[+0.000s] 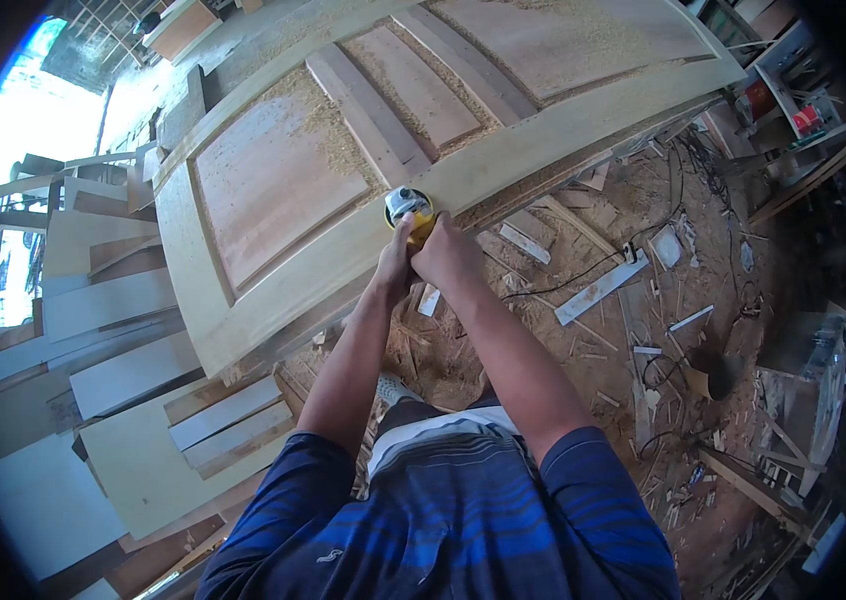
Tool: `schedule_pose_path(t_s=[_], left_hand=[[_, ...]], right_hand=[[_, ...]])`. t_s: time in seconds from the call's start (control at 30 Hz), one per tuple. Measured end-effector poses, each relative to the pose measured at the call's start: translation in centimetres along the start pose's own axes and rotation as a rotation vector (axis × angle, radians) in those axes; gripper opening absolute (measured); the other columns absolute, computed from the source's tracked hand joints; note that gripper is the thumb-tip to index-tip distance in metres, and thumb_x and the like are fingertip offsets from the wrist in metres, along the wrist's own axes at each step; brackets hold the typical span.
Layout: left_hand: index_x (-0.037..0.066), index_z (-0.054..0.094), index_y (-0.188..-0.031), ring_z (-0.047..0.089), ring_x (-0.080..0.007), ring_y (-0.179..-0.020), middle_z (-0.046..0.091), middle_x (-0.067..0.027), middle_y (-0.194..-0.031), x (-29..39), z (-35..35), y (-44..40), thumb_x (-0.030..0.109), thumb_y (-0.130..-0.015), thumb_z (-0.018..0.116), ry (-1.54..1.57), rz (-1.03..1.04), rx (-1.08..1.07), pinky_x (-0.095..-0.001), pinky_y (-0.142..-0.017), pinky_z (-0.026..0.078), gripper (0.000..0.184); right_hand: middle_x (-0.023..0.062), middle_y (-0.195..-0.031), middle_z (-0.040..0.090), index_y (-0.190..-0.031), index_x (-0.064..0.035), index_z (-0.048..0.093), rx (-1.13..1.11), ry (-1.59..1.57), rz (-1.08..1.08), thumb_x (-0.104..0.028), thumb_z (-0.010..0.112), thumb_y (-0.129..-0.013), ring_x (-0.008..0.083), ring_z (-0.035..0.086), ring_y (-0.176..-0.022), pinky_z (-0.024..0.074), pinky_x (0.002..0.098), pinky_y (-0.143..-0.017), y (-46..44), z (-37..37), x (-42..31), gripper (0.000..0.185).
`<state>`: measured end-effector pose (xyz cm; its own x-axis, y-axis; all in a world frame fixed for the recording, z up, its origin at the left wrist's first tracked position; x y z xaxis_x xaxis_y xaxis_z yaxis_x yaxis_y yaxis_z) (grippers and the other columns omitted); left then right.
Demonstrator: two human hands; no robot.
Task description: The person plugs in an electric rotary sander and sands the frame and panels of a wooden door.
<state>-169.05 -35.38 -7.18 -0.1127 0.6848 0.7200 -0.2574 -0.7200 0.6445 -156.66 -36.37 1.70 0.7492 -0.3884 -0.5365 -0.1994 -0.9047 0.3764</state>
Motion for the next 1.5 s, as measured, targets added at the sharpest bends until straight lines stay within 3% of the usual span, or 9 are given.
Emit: schedule_pose_path(t_s=[0.23, 0.33, 0.43, 0.57, 0.8, 1.0, 1.2, 1.3, 1.5], left_hand=[[0.000, 0.067, -0.131, 0.077, -0.0325, -0.099, 0.075, -0.0192, -0.110, 1.0, 8.7, -5.1, 0.073, -0.098, 0.061, -0.048, 0.015, -0.011, -0.0454, -0.087, 0.064, 0.080], [-0.003, 0.067, -0.124, 0.076, -0.0407, -0.099, 0.077, -0.0229, -0.105, 5.7, 9.1, -3.2, 0.065, -0.099, 0.065, -0.779, 0.413, 0.351, -0.0464, -0.092, 0.062, 0.072], [-0.004, 0.058, -0.134, 0.053, -0.0433, -0.141, 0.060, -0.0295, -0.144, 5.9, 5.1, -0.6, 0.041, -0.103, 0.066, -0.989, 0.893, 0.529, -0.0505, -0.124, 0.036, 0.055], [-0.005, 0.033, -0.163, 0.015, -0.0403, -0.164, 0.025, -0.0265, -0.174, 1.7, -8.1, 1.9, 0.041, -0.108, 0.055, -1.230, 0.629, 0.726, -0.0476, -0.134, 0.011, 0.075], [-0.003, 0.018, -0.169, 0.010, -0.0363, -0.166, 0.017, -0.0245, -0.177, -2.0, -28.7, 12.2, 0.046, -0.110, 0.047, -1.319, 0.394, 0.910, -0.0468, -0.134, 0.007, 0.081], [-0.003, 0.052, -0.153, 0.033, -0.0418, -0.158, 0.043, -0.0270, -0.165, -2.3, -36.0, 19.6, 0.044, -0.104, 0.064, -1.168, 0.427, 0.892, -0.0469, -0.130, 0.027, 0.069], [0.000, 0.071, -0.129, 0.078, -0.0316, -0.091, 0.079, -0.0168, -0.113, -4.8, -35.9, 22.2, 0.047, -0.102, 0.069, -0.703, 0.523, 0.698, -0.0414, -0.084, 0.063, 0.054], [-0.001, 0.071, -0.123, 0.077, -0.0226, -0.086, 0.078, -0.0113, -0.101, -7.5, -34.6, 21.7, 0.057, -0.105, 0.063, 0.117, 0.286, 0.358, -0.0356, -0.075, 0.063, 0.061], [0.002, 0.075, -0.115, 0.072, -0.0170, -0.070, 0.075, -0.0085, -0.089, -7.0, -38.6, 24.9, 0.070, -0.103, 0.055, 0.229, 0.238, 0.501, -0.0298, -0.059, 0.058, 0.072]], right_hand=[[0.0298, -0.116, 0.075, -0.131, 0.0018, 0.055, 0.072, -0.024, 0.067, -0.046, 0.074, -0.089, 0.0443, 0.073, -0.113, 0.0575, 0.0530, -0.098, -4.5, -5.8, 6.6, 0.066], [0.0304, -0.121, 0.073, -0.134, 0.0028, 0.055, 0.094, -0.015, 0.082, -0.052, 0.076, -0.086, 0.0449, 0.072, -0.115, 0.0570, 0.0524, -0.100, -6.9, -7.6, 9.8, 0.075], [0.0299, -0.127, 0.071, -0.136, 0.0021, 0.055, 0.169, -0.038, 0.057, -0.058, 0.077, -0.084, 0.0444, 0.072, -0.116, 0.0567, 0.0516, -0.102, -8.0, -8.8, 11.4, 0.082], [0.0291, -0.124, 0.073, -0.136, 0.0020, 0.055, 0.161, -0.082, 0.063, -0.057, 0.077, -0.084, 0.0442, 0.072, -0.116, 0.0572, 0.0518, -0.101, -7.1, -8.3, 9.7, 0.082], [0.0288, -0.119, 0.074, -0.130, 0.0027, 0.059, 0.053, -0.033, -0.031, -0.057, 0.077, -0.084, 0.0434, 0.073, -0.114, 0.0581, 0.0508, -0.100, -0.2, 0.0, 0.8, 0.077], [0.0263, -0.121, 0.074, -0.137, 0.0018, 0.055, -0.092, 0.039, -0.135, -0.057, 0.077, -0.085, 0.0404, 0.074, -0.114, 0.0582, 0.0482, -0.101, 5.6, 10.0, -9.2, 0.082], [0.0250, -0.129, 0.072, -0.141, 0.0029, 0.053, -0.230, 0.093, -0.203, -0.058, 0.077, -0.084, 0.0371, 0.072, -0.121, 0.0573, 0.0455, -0.104, 12.7, 17.6, -19.1, 0.086], [0.0253, -0.131, 0.071, -0.143, 0.0030, 0.051, -0.264, 0.144, -0.262, -0.056, 0.077, -0.085, 0.0374, 0.071, -0.122, 0.0570, 0.0456, -0.105, 14.8, 22.1, -22.6, 0.087], [0.0270, -0.128, 0.072, -0.141, 0.0047, 0.052, -0.334, 0.204, -0.375, -0.049, 0.063, -0.097, 0.0397, 0.072, -0.121, 0.0568, 0.0480, -0.104, 19.1, 29.0, -28.2, 0.070]])
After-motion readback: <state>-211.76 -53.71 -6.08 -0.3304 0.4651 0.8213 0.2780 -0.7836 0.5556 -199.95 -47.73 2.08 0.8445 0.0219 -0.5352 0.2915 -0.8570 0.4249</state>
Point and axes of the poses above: each hand's wrist, its own y-axis away from the middle knuckle, its own z-axis out of the palm, x = y × z, the point moved 7 cm from there along -y, towards the middle knuckle
